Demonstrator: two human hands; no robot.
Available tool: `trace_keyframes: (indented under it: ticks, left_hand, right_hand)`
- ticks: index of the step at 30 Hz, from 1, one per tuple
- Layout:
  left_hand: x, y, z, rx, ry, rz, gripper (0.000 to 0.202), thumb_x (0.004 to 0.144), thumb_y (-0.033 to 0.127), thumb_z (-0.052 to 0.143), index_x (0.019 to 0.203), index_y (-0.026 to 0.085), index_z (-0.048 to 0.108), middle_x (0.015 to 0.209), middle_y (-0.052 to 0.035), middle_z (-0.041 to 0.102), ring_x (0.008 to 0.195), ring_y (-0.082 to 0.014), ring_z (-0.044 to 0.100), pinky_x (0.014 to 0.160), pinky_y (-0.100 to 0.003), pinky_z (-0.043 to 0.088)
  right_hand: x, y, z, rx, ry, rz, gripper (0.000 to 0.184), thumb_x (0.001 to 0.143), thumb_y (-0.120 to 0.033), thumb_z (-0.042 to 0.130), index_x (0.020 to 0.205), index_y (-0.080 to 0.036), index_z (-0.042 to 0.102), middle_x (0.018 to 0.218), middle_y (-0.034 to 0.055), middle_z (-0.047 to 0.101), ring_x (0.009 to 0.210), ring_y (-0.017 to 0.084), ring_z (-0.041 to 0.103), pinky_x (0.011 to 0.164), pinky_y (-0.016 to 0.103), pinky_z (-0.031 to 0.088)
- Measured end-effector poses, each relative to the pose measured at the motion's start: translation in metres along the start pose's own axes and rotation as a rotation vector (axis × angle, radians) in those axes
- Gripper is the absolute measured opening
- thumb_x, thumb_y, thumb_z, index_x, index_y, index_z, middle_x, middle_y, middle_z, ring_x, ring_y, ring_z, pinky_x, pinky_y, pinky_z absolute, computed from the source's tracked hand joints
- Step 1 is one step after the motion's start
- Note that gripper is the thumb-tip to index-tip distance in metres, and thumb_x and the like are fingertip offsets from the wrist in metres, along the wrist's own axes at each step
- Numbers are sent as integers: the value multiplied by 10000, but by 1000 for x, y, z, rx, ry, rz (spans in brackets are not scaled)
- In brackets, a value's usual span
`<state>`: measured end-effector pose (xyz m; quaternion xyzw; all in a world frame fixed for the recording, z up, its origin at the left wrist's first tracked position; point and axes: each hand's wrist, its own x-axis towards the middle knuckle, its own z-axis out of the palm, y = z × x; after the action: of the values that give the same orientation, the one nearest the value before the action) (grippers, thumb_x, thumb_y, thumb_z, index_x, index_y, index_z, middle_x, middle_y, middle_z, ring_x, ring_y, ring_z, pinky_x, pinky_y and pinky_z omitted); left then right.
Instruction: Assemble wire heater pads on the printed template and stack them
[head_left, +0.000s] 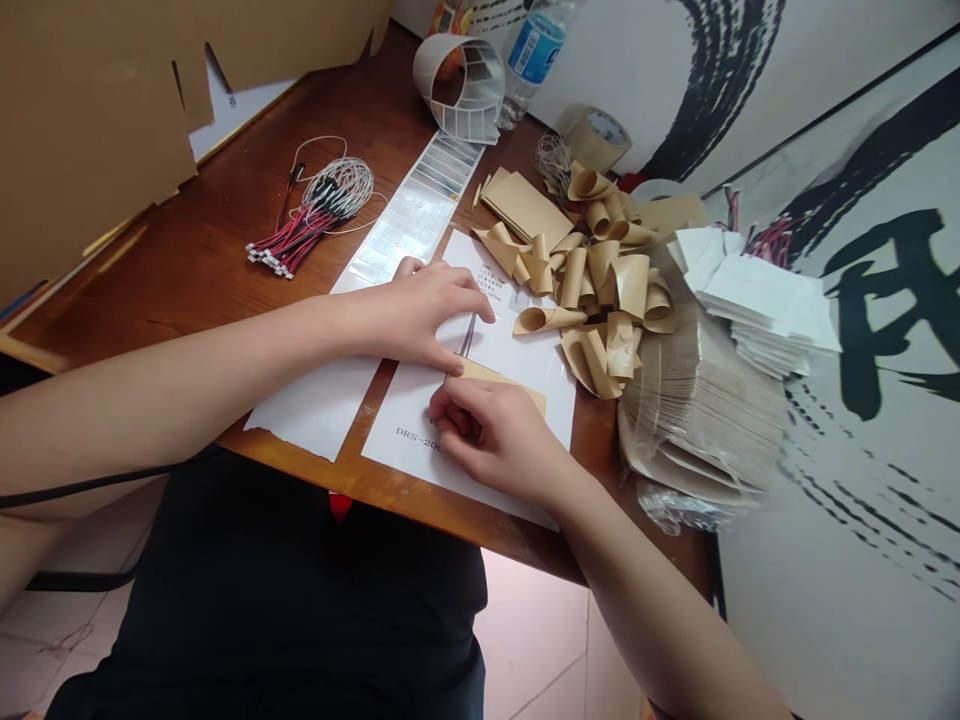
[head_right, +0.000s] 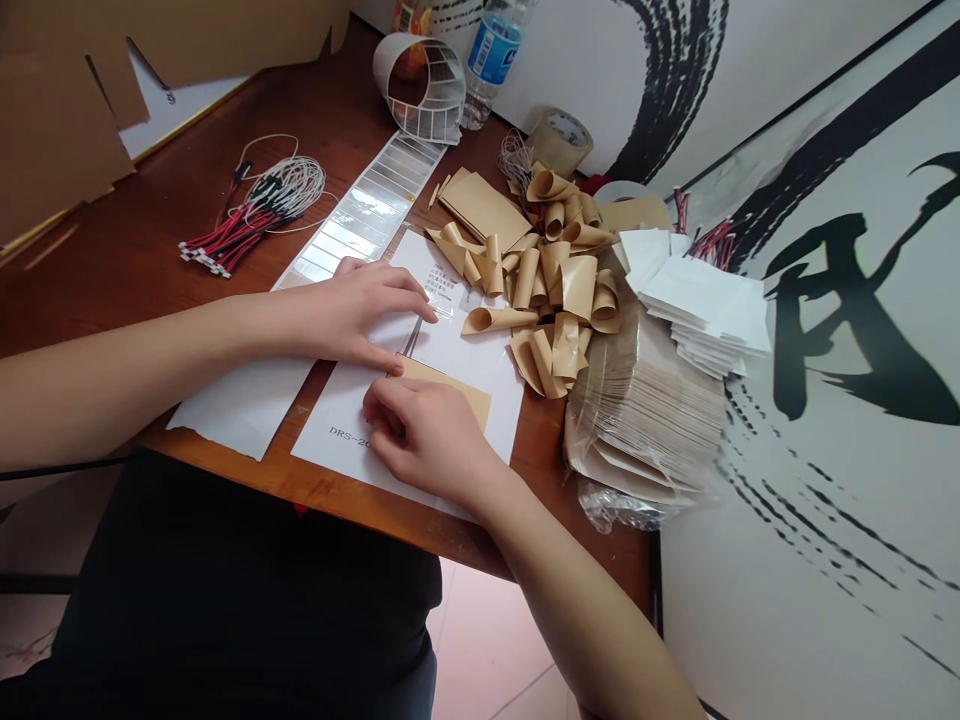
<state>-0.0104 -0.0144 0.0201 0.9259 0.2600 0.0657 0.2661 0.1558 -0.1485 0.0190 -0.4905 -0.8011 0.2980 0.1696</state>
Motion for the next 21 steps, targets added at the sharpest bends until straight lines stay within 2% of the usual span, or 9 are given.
trace_keyframes:
  ticks: [21]
  left_hand:
    - [0,-3,2,2,13,12,601,798,484,701,1361,283,646,1446,-97,580,1369,-323,462,1147,-471,217]
  right_hand:
    - [-1,-1,0,0,-6,7,114,796,-107,557,837,-205,597,669,-48,540,583,103,477,618,244,356]
